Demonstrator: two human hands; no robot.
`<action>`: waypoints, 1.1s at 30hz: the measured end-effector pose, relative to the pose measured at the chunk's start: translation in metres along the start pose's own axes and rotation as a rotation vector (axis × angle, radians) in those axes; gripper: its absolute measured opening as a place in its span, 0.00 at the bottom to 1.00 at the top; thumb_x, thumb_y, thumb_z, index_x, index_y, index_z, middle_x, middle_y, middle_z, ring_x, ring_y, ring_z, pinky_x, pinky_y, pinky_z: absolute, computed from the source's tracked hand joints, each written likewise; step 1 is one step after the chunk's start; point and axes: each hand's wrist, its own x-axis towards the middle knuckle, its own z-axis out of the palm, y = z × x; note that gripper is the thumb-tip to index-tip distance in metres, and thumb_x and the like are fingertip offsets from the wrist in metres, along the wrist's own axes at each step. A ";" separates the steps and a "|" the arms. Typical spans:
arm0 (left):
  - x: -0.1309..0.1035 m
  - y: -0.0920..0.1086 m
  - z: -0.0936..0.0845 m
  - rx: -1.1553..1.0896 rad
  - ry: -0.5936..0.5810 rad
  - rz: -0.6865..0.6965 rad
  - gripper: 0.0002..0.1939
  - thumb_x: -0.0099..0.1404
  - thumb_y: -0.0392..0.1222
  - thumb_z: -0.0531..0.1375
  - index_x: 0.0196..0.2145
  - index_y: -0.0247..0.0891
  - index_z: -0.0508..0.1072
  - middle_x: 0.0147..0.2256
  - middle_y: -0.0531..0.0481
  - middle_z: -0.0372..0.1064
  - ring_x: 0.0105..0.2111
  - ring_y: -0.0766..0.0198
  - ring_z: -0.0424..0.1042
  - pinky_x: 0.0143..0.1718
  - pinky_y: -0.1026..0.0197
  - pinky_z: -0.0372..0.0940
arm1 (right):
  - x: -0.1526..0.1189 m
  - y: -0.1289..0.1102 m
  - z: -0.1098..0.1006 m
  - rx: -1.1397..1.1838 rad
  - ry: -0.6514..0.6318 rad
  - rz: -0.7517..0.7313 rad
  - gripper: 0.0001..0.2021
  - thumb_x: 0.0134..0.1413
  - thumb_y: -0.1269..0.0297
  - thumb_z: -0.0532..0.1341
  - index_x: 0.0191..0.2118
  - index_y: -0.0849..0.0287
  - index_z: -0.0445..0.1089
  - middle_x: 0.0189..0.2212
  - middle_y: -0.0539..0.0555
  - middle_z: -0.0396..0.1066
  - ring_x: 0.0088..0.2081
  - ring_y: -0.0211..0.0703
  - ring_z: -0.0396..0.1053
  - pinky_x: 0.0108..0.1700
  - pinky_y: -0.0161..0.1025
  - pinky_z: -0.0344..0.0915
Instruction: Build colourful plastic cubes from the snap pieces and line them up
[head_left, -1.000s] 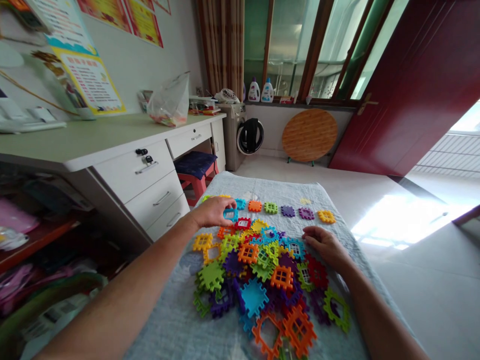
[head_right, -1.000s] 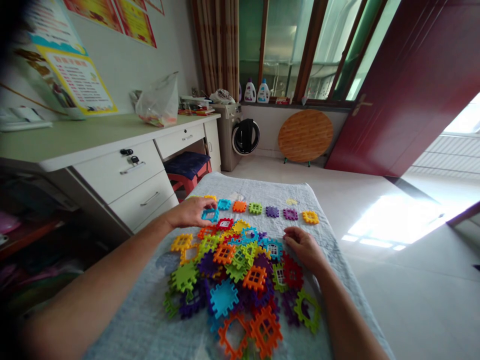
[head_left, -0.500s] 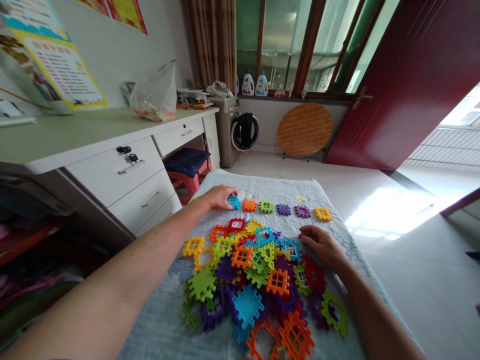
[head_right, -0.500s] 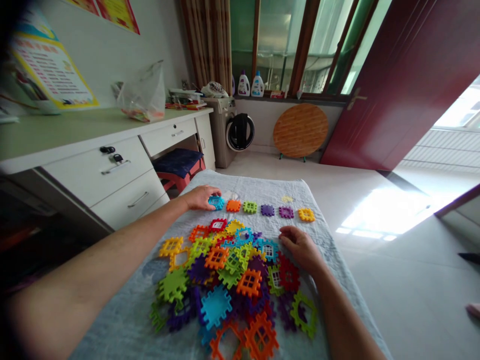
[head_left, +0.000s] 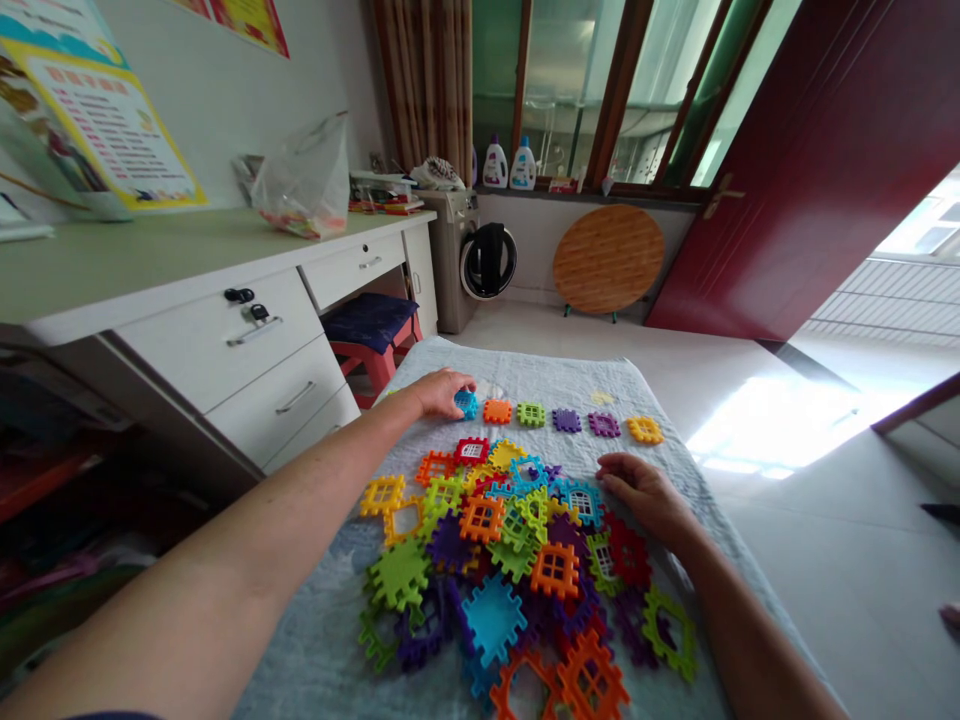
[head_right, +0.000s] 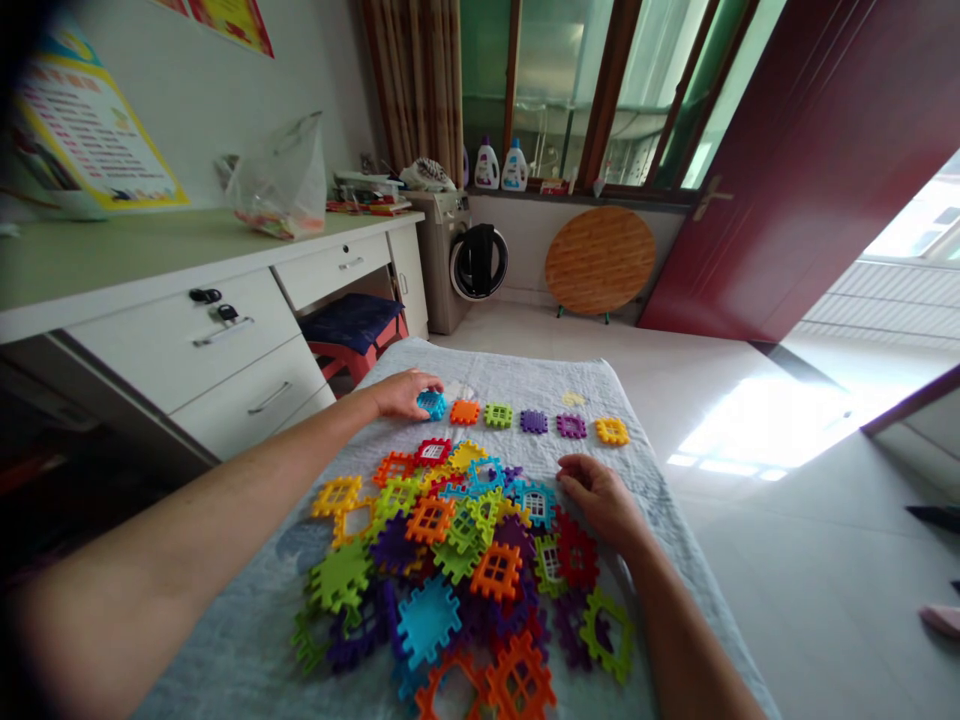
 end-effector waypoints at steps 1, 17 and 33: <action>0.000 -0.001 0.001 -0.005 -0.004 -0.002 0.23 0.45 0.42 0.62 0.42 0.39 0.72 0.39 0.47 0.73 0.42 0.55 0.69 0.42 0.61 0.61 | 0.000 -0.001 0.000 -0.004 0.002 -0.002 0.17 0.48 0.54 0.61 0.43 0.56 0.67 0.35 0.53 0.74 0.37 0.44 0.71 0.40 0.40 0.68; 0.002 -0.003 0.000 0.044 -0.050 0.000 0.30 0.45 0.44 0.65 0.48 0.37 0.69 0.44 0.44 0.71 0.45 0.53 0.68 0.45 0.60 0.60 | 0.000 0.000 0.000 0.014 0.007 -0.017 0.16 0.48 0.56 0.61 0.43 0.57 0.68 0.35 0.53 0.74 0.37 0.43 0.71 0.40 0.40 0.67; -0.095 0.069 -0.004 -0.127 -0.052 -0.098 0.14 0.60 0.33 0.50 0.39 0.40 0.73 0.40 0.49 0.74 0.41 0.61 0.70 0.43 0.63 0.61 | 0.001 0.000 0.000 -0.024 0.011 -0.036 0.17 0.48 0.54 0.60 0.42 0.58 0.68 0.33 0.52 0.74 0.37 0.44 0.71 0.40 0.41 0.68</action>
